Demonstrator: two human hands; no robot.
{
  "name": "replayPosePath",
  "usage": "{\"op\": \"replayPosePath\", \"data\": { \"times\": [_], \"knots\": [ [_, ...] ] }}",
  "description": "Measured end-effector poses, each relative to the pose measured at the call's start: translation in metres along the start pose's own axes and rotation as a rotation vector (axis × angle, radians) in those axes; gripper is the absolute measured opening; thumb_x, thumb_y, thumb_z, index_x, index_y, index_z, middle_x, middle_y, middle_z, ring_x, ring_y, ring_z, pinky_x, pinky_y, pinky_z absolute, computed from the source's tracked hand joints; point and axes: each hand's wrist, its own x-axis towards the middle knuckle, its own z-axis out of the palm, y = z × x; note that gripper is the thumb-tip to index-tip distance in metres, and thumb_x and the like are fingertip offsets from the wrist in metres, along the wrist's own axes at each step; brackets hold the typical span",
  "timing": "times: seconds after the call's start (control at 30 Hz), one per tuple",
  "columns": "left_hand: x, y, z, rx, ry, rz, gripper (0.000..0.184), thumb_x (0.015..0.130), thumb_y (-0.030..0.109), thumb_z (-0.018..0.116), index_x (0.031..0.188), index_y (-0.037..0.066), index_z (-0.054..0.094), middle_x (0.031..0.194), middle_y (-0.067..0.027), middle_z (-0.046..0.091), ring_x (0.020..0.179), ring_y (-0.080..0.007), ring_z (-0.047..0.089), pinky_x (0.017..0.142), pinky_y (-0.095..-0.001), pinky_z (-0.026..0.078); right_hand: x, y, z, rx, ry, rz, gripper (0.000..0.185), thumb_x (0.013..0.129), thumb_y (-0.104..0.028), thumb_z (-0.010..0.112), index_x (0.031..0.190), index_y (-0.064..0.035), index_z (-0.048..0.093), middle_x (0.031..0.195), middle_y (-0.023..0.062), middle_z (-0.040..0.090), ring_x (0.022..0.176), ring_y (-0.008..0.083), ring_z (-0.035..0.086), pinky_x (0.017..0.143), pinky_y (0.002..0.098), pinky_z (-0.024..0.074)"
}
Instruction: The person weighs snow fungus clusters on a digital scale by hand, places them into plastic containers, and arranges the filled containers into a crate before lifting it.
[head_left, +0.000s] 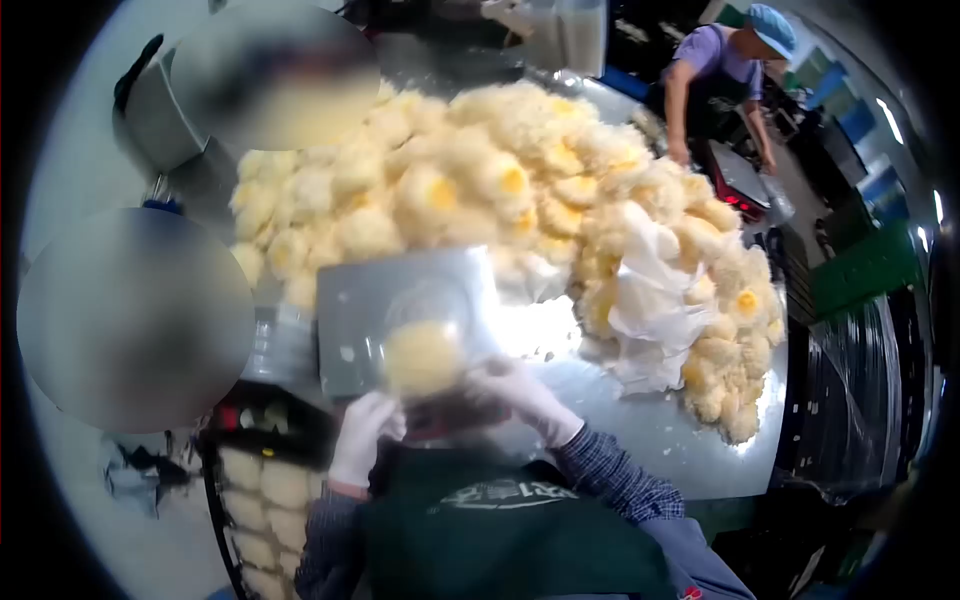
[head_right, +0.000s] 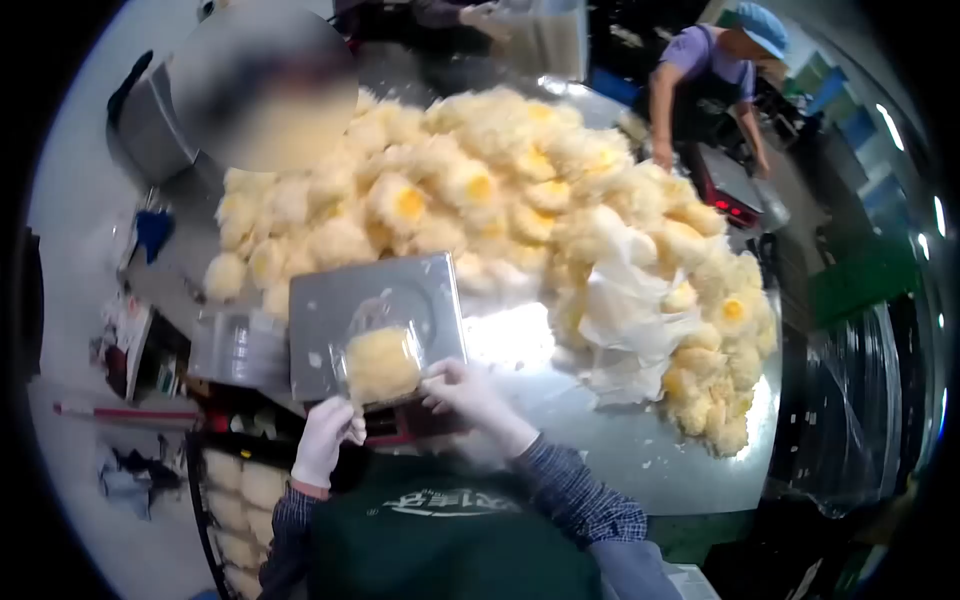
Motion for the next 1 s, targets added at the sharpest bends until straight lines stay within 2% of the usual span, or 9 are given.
{"op": "replayPosePath", "data": {
  "times": [0.1,0.23,0.27,0.33,0.43,0.57,0.7,0.83,1.0],
  "knots": [
    [0.005,-0.005,0.008,-0.007,0.031,0.089,0.017,0.094,0.012,0.054,0.08,0.002,0.056,0.068,-0.0031,0.055,0.057,-0.0107,0.052,0.052,-0.0252,0.043,0.002,0.008,0.01,0.097,0.055,-0.034,0.017,0.09,-0.012,0.063,0.102,-0.0033,0.055,0.083,0.0053,0.061,0.073,0.0123,0.062,0.062,0.0253,0.0533],
    [-0.006,0.003,0.01,0.001,0.029,0.148,0.015,0.095,0.01,0.051,0.081,0.003,0.052,0.065,-0.0047,0.051,0.052,-0.0111,0.048,0.049,-0.0243,0.041,-0.014,-0.017,0.03,-0.201,0.217,-0.081,0.011,0.089,-0.006,0.059,0.097,-0.0049,0.051,0.077,0.0032,0.057,0.065,0.0083,0.055,0.054,0.0229,0.0455],
    [-0.012,0.011,0.002,0.169,-0.027,0.186,0.014,0.096,0.013,0.051,0.092,0.0,0.055,0.074,-0.0078,0.057,0.061,-0.013,0.056,0.057,-0.0257,0.047,-0.011,-0.003,0.03,-0.102,0.15,-0.235,0.011,0.09,-0.007,0.058,0.098,-0.0053,0.05,0.08,0.004,0.057,0.069,0.0084,0.056,0.062,0.0232,0.0482],
    [-0.047,0.026,-0.016,0.064,-0.057,0.38,0.045,0.094,0.023,0.059,0.129,-0.004,0.048,0.119,-0.0112,0.06,0.111,-0.0191,0.059,0.095,-0.0327,0.048,-0.031,-0.019,0.049,-0.077,-0.069,-0.39,0.01,0.091,-0.004,0.056,0.098,-0.0047,0.049,0.086,0.0034,0.057,0.074,0.0087,0.055,0.07,0.023,0.0484],
    [-0.073,0.015,-0.029,-0.168,0.11,0.535,0.05,0.089,0.016,0.066,0.131,-0.002,0.047,0.124,-0.007,0.058,0.117,-0.0143,0.053,0.098,-0.0283,0.043,-0.029,-0.008,0.074,-0.166,-0.301,-0.482,0.011,0.091,0.002,0.055,0.096,-0.0046,0.047,0.088,0.0033,0.057,0.077,0.0089,0.055,0.073,0.0232,0.0477],
    [-0.14,-0.003,-0.049,-0.3,0.522,0.432,0.038,0.087,0.003,0.063,0.124,-0.001,0.054,0.118,-0.0064,0.059,0.105,-0.0142,0.057,0.091,-0.0269,0.046,-0.021,0.017,0.095,-0.102,-0.563,-0.31,0.035,0.094,0.003,0.055,0.128,0.0023,0.047,0.111,0.0099,0.061,0.095,0.0132,0.059,0.086,0.0262,0.0484],
    [-0.272,-0.111,-0.136,-0.357,0.995,0.48,0.037,0.095,0.02,0.058,0.126,0.001,0.055,0.124,-0.0089,0.059,0.11,-0.0211,0.058,0.093,-0.0331,0.048,-0.015,0.015,0.099,-0.17,-0.505,-0.295,0.031,0.097,-0.001,0.05,0.128,0.0031,0.049,0.11,0.0119,0.064,0.09,0.0113,0.061,0.085,0.0245,0.0496],
    [-0.365,-0.171,-0.122,-0.673,1.249,0.296,0.043,0.091,0.019,0.061,0.131,0.006,0.054,0.126,-0.0089,0.06,0.115,-0.0232,0.059,0.09,-0.0412,0.053,-0.005,0.016,0.096,-0.213,-0.323,-0.183,0.024,0.099,-0.009,0.052,0.119,0.0026,0.057,0.101,0.0102,0.068,0.081,0.0095,0.062,0.079,0.0219,0.0497],
    [-0.405,-0.233,-0.089,-0.778,1.142,0.034,0.044,0.091,0.023,0.062,0.129,0.003,0.054,0.122,-0.009,0.062,0.113,-0.0233,0.06,0.091,-0.0394,0.052,0.002,0.029,0.095,-0.25,-0.397,-0.185,0.023,0.098,-0.012,0.052,0.116,0.0018,0.058,0.099,0.01,0.068,0.08,0.009,0.063,0.079,0.0226,0.0489]
  ]
}}
